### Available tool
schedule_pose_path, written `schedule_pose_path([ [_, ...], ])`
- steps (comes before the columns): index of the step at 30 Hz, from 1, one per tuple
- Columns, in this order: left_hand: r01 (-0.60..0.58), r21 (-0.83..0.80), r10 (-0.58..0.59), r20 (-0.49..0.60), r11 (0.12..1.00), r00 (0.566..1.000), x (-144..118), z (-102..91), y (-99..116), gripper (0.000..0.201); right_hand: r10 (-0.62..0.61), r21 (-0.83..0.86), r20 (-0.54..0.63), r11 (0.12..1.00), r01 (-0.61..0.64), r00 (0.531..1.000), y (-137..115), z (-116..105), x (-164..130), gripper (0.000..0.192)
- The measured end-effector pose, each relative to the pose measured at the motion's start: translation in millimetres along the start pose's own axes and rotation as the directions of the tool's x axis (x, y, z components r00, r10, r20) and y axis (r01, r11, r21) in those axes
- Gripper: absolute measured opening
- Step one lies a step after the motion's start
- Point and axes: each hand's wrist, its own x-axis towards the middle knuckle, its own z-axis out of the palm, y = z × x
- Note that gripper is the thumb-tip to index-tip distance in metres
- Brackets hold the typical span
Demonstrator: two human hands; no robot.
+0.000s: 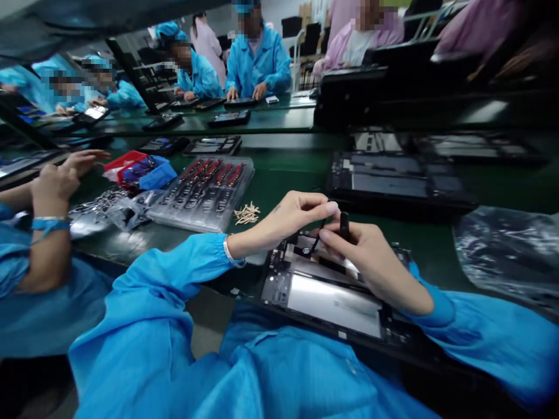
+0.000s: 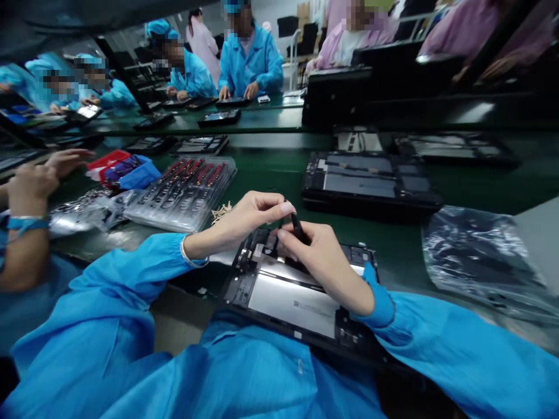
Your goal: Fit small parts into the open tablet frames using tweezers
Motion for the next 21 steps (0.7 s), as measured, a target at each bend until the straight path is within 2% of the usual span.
schedule_pose_path([
  [2,-0.014,0.075,0.014,0.003,0.997,1.0,7.8,-6.2,8.1,0.05,-0.099,-0.055,-0.097,0.994,0.094,0.99,-4.0,-5.3,2.1,0.037],
  [5,-0.04,0.287,-0.013,0.18,0.957,0.984,14.1,-22.2,17.2,0.043,-0.233,-0.157,-0.191,0.966,0.204,0.954,-10.8,-14.4,5.8,0.032],
  [7,-0.067,0.391,-0.061,0.306,0.918,0.95,15.3,-28.1,22.0,0.039,-0.27,-0.193,-0.173,0.952,0.236,0.947,-13.4,-18.3,8.5,0.027],
  [9,-0.091,0.451,-0.099,0.379,0.888,0.92,18.0,-30.7,27.5,0.036,-0.302,-0.204,-0.153,0.941,0.268,0.941,-13.3,-20.5,11.7,0.019],
  [12,-0.106,0.44,-0.139,0.488,0.892,0.862,37.8,-40.7,33.2,0.024,-0.323,-0.187,-0.203,0.94,0.287,0.925,-10.8,-23.9,16.7,0.018],
  [13,-0.111,0.418,-0.14,0.524,0.902,0.84,51.2,-47.3,32.1,0.028,-0.324,-0.172,-0.238,0.942,0.289,0.915,-10.7,-25.4,18.0,0.019],
  [14,-0.102,0.408,-0.136,0.513,0.907,0.848,68.1,-55.2,28.5,0.037,-0.325,-0.153,-0.268,0.944,0.293,0.907,-11.3,-27.0,18.9,0.02],
  [15,-0.082,0.417,-0.134,0.463,0.905,0.876,88.3,-63.6,22.2,0.044,-0.333,-0.133,-0.291,0.943,0.306,0.897,-12.6,-28.4,19.1,0.02],
  [16,-0.058,0.439,-0.119,0.365,0.897,0.924,111.0,-71.6,13.4,0.04,-0.343,-0.114,-0.305,0.939,0.324,0.888,-14.7,-29.4,18.5,0.019],
  [17,0.025,0.486,-0.112,0.15,0.873,0.982,135.0,-78.2,2.6,0.028,-0.353,-0.098,-0.309,0.935,0.34,0.883,-17.3,-30.0,17.1,0.018],
  [18,0.076,0.522,-0.102,0.021,0.85,0.995,159.2,-82.7,-9.4,0.02,-0.36,-0.085,-0.302,0.932,0.351,0.883,-20.1,-30.2,15.1,0.017],
  [19,0.113,0.542,-0.1,-0.053,0.833,0.994,182.4,-84.5,-21.6,0.019,-0.366,-0.073,-0.291,0.93,0.361,0.884,-22.9,-29.9,12.7,0.016],
  [20,0.141,0.553,-0.103,-0.1,0.821,0.99,203.8,-83.8,-33.1,0.022,-0.371,-0.065,-0.278,0.928,0.368,0.886,-25.3,-29.5,10.3,0.014],
  [21,0.142,0.558,-0.103,-0.1,0.817,0.99,222.7,-80.6,-43.4,0.024,-0.375,-0.06,-0.261,0.926,0.372,0.89,-27.3,-28.9,8.3,0.013],
])
